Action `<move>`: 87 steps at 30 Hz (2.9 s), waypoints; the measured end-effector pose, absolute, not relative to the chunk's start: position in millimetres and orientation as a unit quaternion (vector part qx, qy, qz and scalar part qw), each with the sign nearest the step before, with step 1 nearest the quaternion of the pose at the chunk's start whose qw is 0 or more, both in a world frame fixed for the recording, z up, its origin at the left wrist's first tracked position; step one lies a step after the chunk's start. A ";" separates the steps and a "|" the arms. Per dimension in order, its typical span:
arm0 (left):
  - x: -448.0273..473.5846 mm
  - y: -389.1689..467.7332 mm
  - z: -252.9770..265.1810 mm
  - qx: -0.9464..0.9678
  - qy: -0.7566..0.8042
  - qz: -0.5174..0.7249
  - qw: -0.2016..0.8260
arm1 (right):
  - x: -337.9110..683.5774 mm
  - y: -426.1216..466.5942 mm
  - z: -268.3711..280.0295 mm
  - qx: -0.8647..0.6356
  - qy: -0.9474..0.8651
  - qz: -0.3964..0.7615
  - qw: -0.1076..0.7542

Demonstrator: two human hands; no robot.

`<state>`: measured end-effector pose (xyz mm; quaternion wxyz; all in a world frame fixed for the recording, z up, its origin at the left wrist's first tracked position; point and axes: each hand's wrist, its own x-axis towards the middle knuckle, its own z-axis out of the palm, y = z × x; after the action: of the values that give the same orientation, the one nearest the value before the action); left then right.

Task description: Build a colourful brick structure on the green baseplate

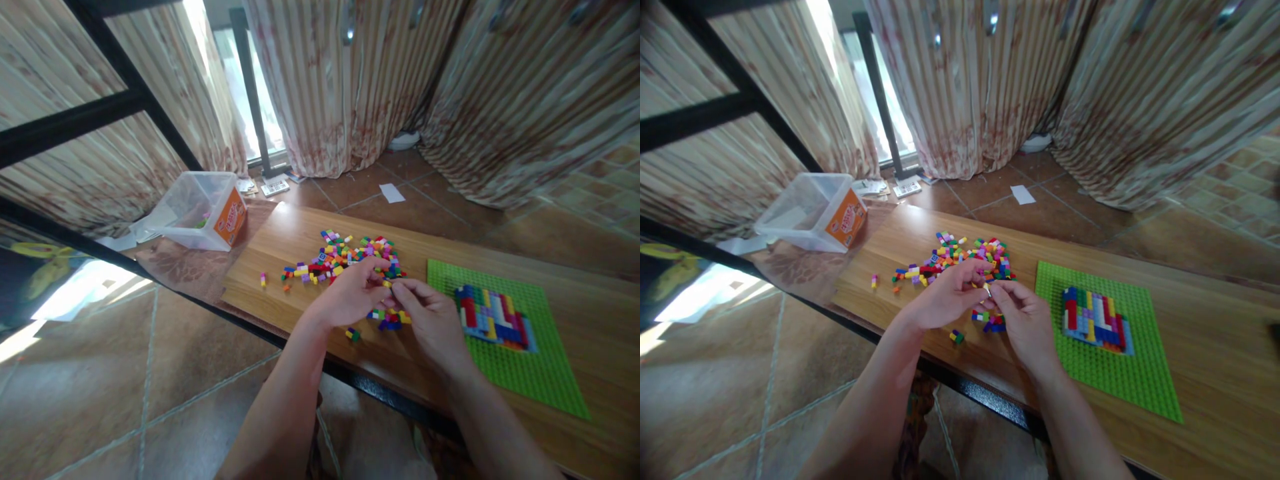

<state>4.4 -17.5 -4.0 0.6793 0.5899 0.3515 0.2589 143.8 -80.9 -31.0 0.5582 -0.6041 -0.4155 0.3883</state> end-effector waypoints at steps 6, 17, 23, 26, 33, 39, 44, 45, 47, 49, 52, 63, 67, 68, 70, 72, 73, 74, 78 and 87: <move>3.0 -14.1 -4.1 0.600 0.371 0.275 0.653 | 140.8 -81.6 -26.7 -0.608 -0.414 0.374 0.565; -3.5 -9.6 7.2 0.549 0.410 0.304 0.662 | 143.6 -80.7 -39.4 -0.641 -0.572 0.226 0.459; 1.5 -9.6 7.1 0.530 0.433 0.268 0.678 | 142.7 -83.1 -33.7 -0.629 -0.578 0.161 0.495; 3.5 -11.4 6.7 0.546 0.419 0.254 0.680 | 143.7 -87.1 -28.0 -0.587 -0.622 0.162 0.492; 13.3 -17.9 7.9 0.570 0.402 0.220 0.682 | 156.9 -101.8 -14.6 -0.584 -0.654 0.157 0.454; 37.2 -31.5 -1.1 0.601 0.363 0.223 0.676 | 222.3 -135.0 -16.7 -0.651 -0.651 0.048 0.387; 69.2 -52.7 -21.3 0.708 0.343 0.207 0.581 | 262.5 -155.4 -33.7 -0.698 -0.626 0.007 0.348; 75.3 -56.4 -24.4 0.719 0.351 0.211 0.562 | 264.6 -156.7 -36.0 -0.702 -0.624 0.005 0.343; 85.8 -62.1 -28.2 0.730 0.369 0.217 0.532 | 265.1 -157.1 -38.9 -0.708 -0.621 0.002 0.337; 93.6 -65.7 -29.2 0.737 0.379 0.216 0.516 | 263.8 -156.0 -40.3 -0.711 -0.615 0.000 0.340; 101.3 -69.0 -28.0 0.745 0.377 0.210 0.508 | 262.5 -154.5 -42.2 -0.718 -0.600 -0.002 0.352; 113.5 -70.0 -30.4 0.755 0.386 0.226 0.479 | 266.4 -155.0 -43.6 -0.736 -0.538 0.054 0.406; 113.2 -70.3 -30.1 0.755 0.383 0.222 0.484 | 267.9 -154.5 -43.9 -0.734 -0.541 0.056 0.407; 113.0 -70.5 -30.1 0.754 0.380 0.221 0.488 | 267.9 -154.4 -44.1 -0.734 -0.542 0.055 0.407; 112.7 -70.7 -30.6 0.753 0.374 0.220 0.494 | 267.4 -154.3 -44.1 -0.734 -0.542 0.055 0.406; 112.5 -70.6 -31.3 0.754 0.372 0.220 0.495 | 266.7 -154.2 -43.5 -0.735 -0.539 0.057 0.406; 112.2 -70.4 -31.6 0.755 0.372 0.220 0.493 | 266.4 -154.1 -42.8 -0.736 -0.538 0.060 0.407; 111.9 -70.2 -31.8 0.757 0.371 0.220 0.491 | 266.2 -154.0 -42.0 -0.737 -0.535 0.063 0.409; 108.3 -67.6 -30.0 0.770 0.357 0.227 0.477 | 269.8 -153.7 -37.3 -0.737 -0.506 0.080 0.440; 111.3 -71.2 -21.5 0.796 0.321 0.251 0.447 | 290.3 -158.7 -34.4 -0.764 -0.410 0.113 0.485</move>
<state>111.3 -71.2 -21.5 0.4469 0.7962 0.3213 0.2513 290.3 -158.7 -34.4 0.4848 -0.7644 -0.4098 0.1127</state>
